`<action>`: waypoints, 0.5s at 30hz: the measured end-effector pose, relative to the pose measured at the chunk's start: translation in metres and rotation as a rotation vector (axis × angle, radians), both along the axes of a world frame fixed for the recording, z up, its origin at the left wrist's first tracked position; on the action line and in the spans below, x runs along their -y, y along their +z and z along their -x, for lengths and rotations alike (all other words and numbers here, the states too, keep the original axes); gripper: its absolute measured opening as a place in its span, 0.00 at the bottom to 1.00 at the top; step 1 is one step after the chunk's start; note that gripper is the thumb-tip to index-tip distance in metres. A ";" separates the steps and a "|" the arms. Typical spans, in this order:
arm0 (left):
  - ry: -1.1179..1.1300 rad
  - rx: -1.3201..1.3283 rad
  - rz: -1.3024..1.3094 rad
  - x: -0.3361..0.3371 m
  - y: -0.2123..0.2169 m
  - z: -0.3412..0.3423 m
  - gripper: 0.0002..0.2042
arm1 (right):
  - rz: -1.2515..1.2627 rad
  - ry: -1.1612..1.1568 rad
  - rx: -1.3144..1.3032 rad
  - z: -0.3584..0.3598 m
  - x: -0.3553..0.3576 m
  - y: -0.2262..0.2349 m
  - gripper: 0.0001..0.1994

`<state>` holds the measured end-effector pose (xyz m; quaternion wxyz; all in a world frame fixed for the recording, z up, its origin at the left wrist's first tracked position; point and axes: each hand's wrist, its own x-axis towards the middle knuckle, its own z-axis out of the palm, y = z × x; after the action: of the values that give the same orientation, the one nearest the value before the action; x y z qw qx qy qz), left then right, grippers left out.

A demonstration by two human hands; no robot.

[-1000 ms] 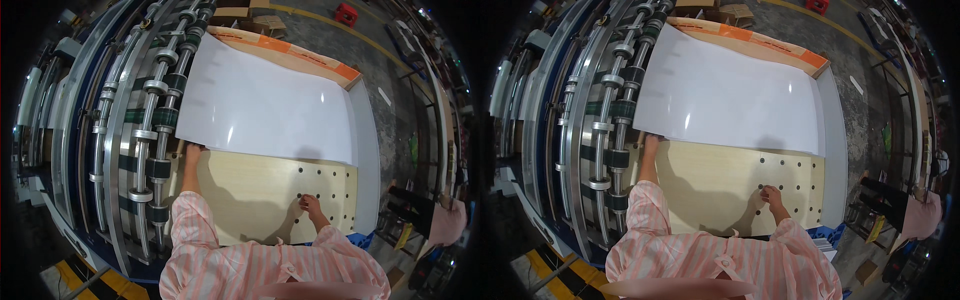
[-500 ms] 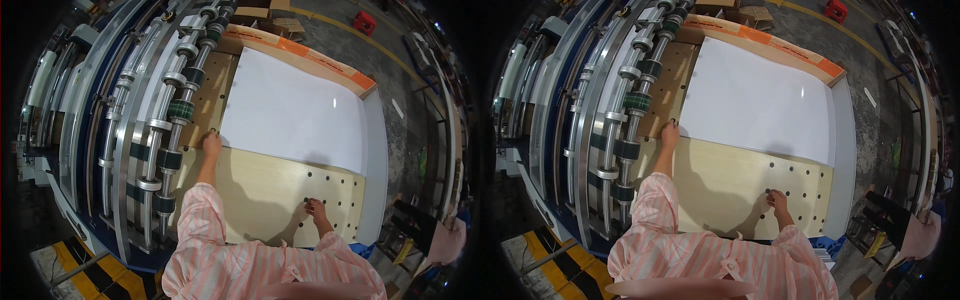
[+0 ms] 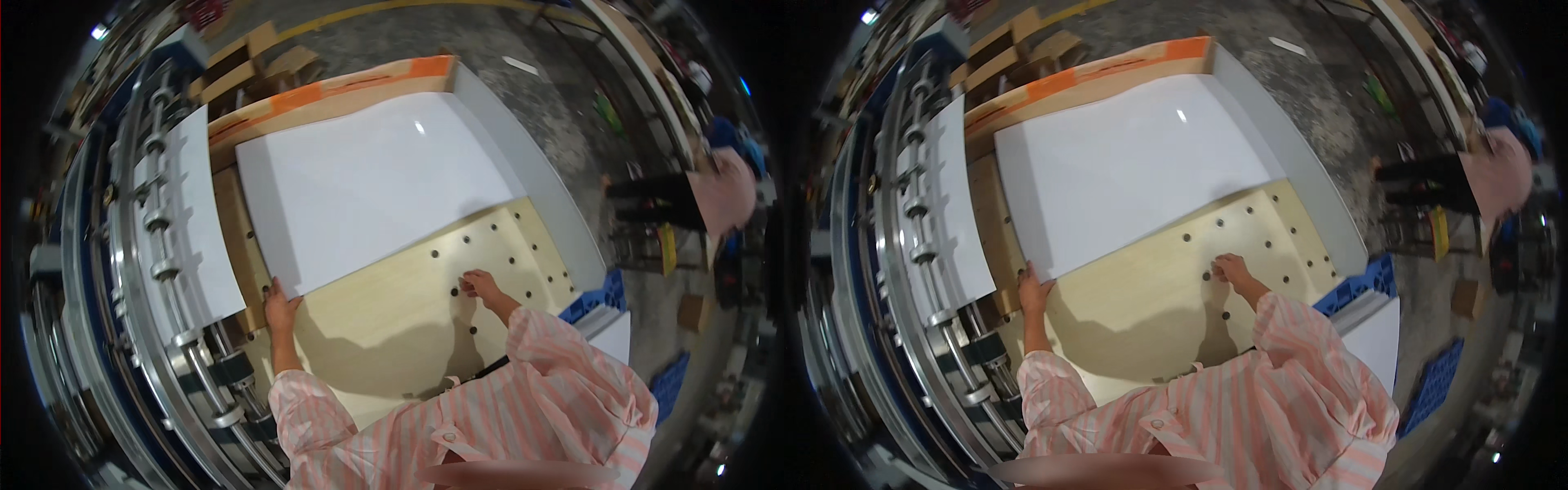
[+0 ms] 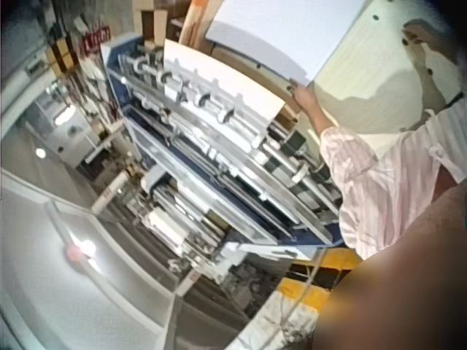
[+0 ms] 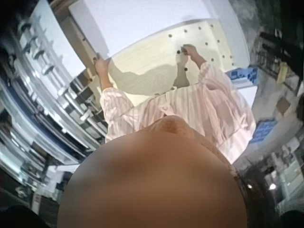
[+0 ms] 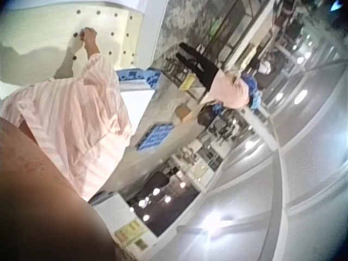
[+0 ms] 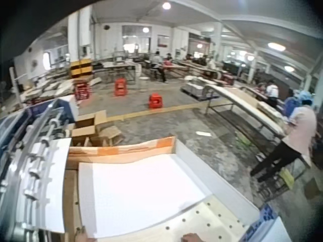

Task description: Moving large white paper sheets from a machine tray to a blue pallet.

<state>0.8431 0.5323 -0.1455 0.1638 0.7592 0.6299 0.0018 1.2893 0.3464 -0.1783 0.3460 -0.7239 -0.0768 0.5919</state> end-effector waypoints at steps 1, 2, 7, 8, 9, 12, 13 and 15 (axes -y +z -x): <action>0.010 -0.029 -0.044 0.001 0.001 0.000 0.39 | -0.021 0.022 0.002 0.000 0.003 0.000 0.11; 0.022 -0.057 -0.090 0.002 0.001 -0.003 0.39 | -0.012 -0.013 0.011 -0.002 0.008 0.000 0.11; 0.150 -0.053 -0.080 0.021 0.001 -0.007 0.38 | -0.057 0.126 0.005 0.001 0.019 0.000 0.09; 0.191 -0.126 -0.091 0.031 0.004 -0.016 0.38 | -0.065 0.129 0.000 -0.002 0.028 -0.005 0.09; 0.233 -0.196 -0.110 0.038 0.008 -0.027 0.38 | -0.069 0.107 0.015 -0.010 0.039 -0.013 0.09; 0.173 -0.048 -0.277 0.087 -0.008 -0.027 0.35 | -0.084 0.095 0.068 -0.018 0.052 -0.022 0.07; 0.157 0.015 -0.236 0.108 -0.007 -0.038 0.35 | -0.089 0.092 0.090 -0.025 0.060 -0.022 0.07; 0.119 0.102 -0.161 0.155 -0.002 -0.061 0.34 | -0.109 0.096 0.099 -0.041 0.073 -0.023 0.07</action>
<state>0.9044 0.3773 -0.1474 0.1336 0.7301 0.6625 0.1009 1.3302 0.2731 -0.2017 0.3517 -0.7279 -0.1606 0.5663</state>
